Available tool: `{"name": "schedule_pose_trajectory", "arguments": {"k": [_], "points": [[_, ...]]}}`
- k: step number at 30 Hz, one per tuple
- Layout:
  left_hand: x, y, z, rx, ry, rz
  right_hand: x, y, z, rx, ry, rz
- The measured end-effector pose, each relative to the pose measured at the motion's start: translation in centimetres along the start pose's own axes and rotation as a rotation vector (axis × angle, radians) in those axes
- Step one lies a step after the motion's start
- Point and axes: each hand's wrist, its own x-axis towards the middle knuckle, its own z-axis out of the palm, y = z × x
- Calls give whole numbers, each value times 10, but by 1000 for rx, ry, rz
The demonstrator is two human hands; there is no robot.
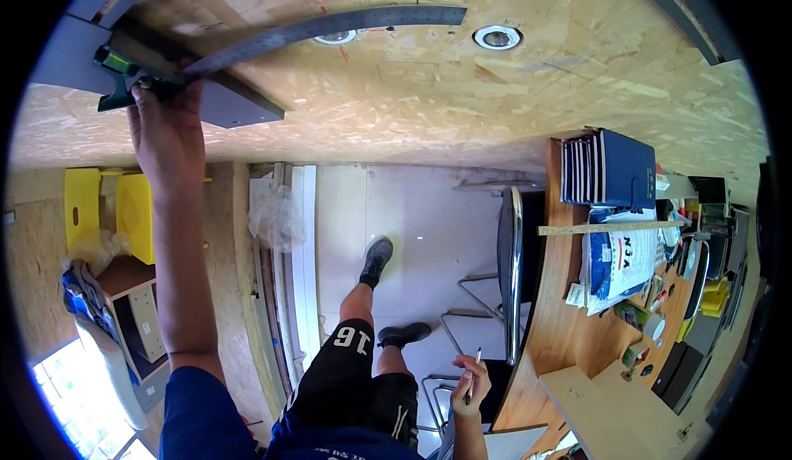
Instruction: The person uses a combination square and a pencil to measure and mark lines on a grey rectangular board. They repeatedly adjust the square's position to draw straight lines across the surface, preparing the material for cutting or assembly.
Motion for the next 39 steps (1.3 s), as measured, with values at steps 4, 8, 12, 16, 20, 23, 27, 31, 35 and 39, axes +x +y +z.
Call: {"name": "schedule_pose_trajectory", "arguments": {"k": [4,8,12,16,20,23,27,31,35,39], "points": [[1,-1,-3,-28,-46,6,-2,4,-4,-13,-14,-12],[0,-1,-6,-30,-32,2,-3,4,-4,-20,3,2],[4,0,-15,-30,-28,-6,0,0,1,-31,8,-9],[7,3,-8,-19,51,-2,-3,2,5,1,-19,-3],[24,0,-38,-140,-70,-106,7,-13,9,-6,29,-27],[-39,-17,-43,-92,-5,-381,-2,-18,-6,64,152,46],[-218,-6,-8,-24,-182,-803,-24,-30,-32,168,282,109],[-384,23,46,220,-318,-1217,-101,-47,-45,739,736,199],[-500,56,104,226,-640,-1323,-229,-41,-95,528,900,255],[-600,105,146,186,-1050,-1380,-363,-25,-131,679,1342,326]]}}
